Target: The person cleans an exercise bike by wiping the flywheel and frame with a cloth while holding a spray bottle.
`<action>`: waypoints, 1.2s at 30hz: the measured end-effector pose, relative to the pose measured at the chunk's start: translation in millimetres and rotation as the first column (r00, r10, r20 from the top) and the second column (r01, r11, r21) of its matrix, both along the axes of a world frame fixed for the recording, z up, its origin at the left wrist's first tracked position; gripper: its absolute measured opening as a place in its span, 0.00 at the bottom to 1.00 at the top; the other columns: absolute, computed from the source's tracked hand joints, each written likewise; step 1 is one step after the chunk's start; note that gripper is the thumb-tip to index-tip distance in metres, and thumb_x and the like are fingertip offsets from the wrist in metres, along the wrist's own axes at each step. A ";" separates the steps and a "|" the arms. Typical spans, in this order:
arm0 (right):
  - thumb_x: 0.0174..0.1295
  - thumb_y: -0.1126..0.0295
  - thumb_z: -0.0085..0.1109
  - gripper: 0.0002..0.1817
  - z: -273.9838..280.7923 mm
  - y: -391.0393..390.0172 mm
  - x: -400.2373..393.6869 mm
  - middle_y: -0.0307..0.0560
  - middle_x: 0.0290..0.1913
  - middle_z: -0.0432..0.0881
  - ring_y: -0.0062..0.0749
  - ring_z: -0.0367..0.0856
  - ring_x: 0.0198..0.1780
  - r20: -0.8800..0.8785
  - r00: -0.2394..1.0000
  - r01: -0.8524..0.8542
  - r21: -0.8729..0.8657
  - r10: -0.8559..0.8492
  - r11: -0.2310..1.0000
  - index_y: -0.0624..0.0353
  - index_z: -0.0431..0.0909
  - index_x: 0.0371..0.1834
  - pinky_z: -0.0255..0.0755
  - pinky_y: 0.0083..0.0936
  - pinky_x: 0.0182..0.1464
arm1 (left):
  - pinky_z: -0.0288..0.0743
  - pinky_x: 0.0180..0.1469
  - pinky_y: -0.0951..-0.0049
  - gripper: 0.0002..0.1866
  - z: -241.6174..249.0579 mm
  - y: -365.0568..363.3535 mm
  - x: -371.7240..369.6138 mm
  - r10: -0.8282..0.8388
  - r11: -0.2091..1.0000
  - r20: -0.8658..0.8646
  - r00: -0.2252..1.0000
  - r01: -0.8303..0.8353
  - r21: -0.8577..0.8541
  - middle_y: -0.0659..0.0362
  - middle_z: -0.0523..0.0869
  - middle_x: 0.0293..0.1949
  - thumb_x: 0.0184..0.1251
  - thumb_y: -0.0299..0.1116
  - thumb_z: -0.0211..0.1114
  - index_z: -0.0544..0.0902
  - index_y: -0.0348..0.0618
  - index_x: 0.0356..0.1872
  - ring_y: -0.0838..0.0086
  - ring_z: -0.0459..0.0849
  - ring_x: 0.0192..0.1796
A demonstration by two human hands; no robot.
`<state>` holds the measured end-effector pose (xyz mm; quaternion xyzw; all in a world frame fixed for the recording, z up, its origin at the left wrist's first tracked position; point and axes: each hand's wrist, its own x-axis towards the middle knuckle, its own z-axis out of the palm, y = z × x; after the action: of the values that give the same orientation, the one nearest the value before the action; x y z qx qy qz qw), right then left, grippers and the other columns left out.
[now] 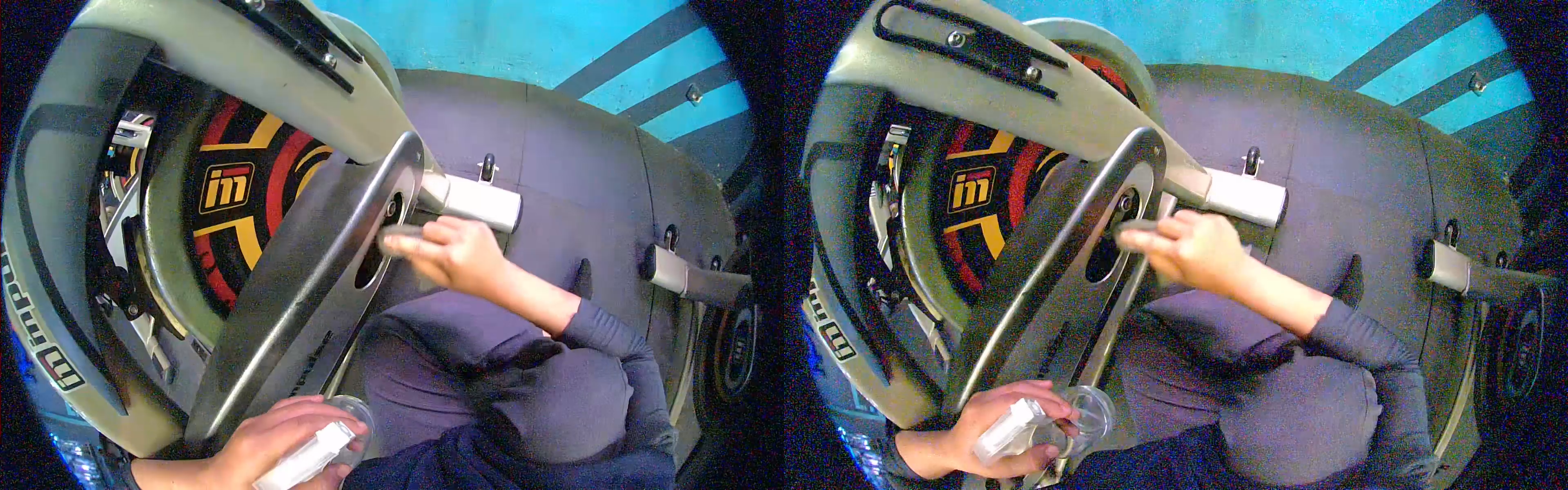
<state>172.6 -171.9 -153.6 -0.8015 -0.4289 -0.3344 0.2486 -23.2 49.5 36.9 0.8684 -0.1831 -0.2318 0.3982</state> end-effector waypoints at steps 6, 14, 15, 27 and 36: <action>0.55 0.65 0.65 0.20 -1.8 8.8 -12.9 0.36 0.22 0.75 0.31 0.78 0.23 -0.071 0.991 -0.108 0.073 0.113 0.991 0.49 0.82 0.54 0.75 0.30 0.23 | 0.65 0.68 0.55 0.24 0.5 1.0 -0.8 -0.043 0.999 0.070 0.997 0.043 0.001 0.56 0.86 0.51 0.52 0.29 0.74 0.80 0.40 0.53 0.64 0.86 0.53; 0.52 0.64 0.65 0.22 4.9 -6.9 15.5 0.35 0.25 0.75 0.32 0.78 0.24 -0.015 1.000 0.015 0.027 -0.014 1.000 0.34 0.82 0.53 0.76 0.30 0.23 | 0.66 0.67 0.56 0.24 1.0 1.5 -1.5 0.033 0.999 -0.003 0.999 -0.033 -0.020 0.57 0.87 0.51 0.52 0.29 0.75 0.81 0.40 0.53 0.64 0.85 0.54; 0.52 0.64 0.65 0.21 3.3 -4.9 13.9 0.36 0.25 0.76 0.32 0.78 0.24 -0.016 1.000 0.017 0.035 -0.017 0.999 0.37 0.82 0.53 0.76 0.31 0.23 | 0.67 0.67 0.56 0.24 0.5 1.9 -0.9 -0.008 1.000 0.035 0.999 0.008 0.012 0.57 0.87 0.51 0.52 0.29 0.74 0.81 0.40 0.53 0.64 0.85 0.54; 0.52 0.65 0.65 0.21 0.3 -7.1 17.1 0.37 0.24 0.75 0.34 0.77 0.24 -0.037 0.999 -0.017 0.060 0.019 0.998 0.39 0.82 0.53 0.75 0.31 0.24 | 0.68 0.66 0.55 0.23 -4.1 -0.1 -1.6 0.018 0.998 0.113 0.993 -0.011 -0.060 0.56 0.87 0.50 0.53 0.30 0.74 0.81 0.39 0.52 0.63 0.85 0.54; 0.52 0.65 0.65 0.23 -4.8 4.3 -1.7 0.36 0.21 0.71 0.31 0.76 0.23 -0.052 0.981 -0.183 0.070 0.187 0.981 0.39 0.82 0.54 0.74 0.30 0.23 | 0.68 0.66 0.55 0.23 0.7 -2.9 2.0 0.003 1.000 0.035 0.999 -0.002 -0.007 0.55 0.87 0.49 0.54 0.30 0.73 0.80 0.39 0.53 0.64 0.86 0.53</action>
<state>170.9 -167.7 -158.5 -0.7590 -0.4831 -0.3002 0.3168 -21.3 46.6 37.6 0.8712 -0.1899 -0.2152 0.3984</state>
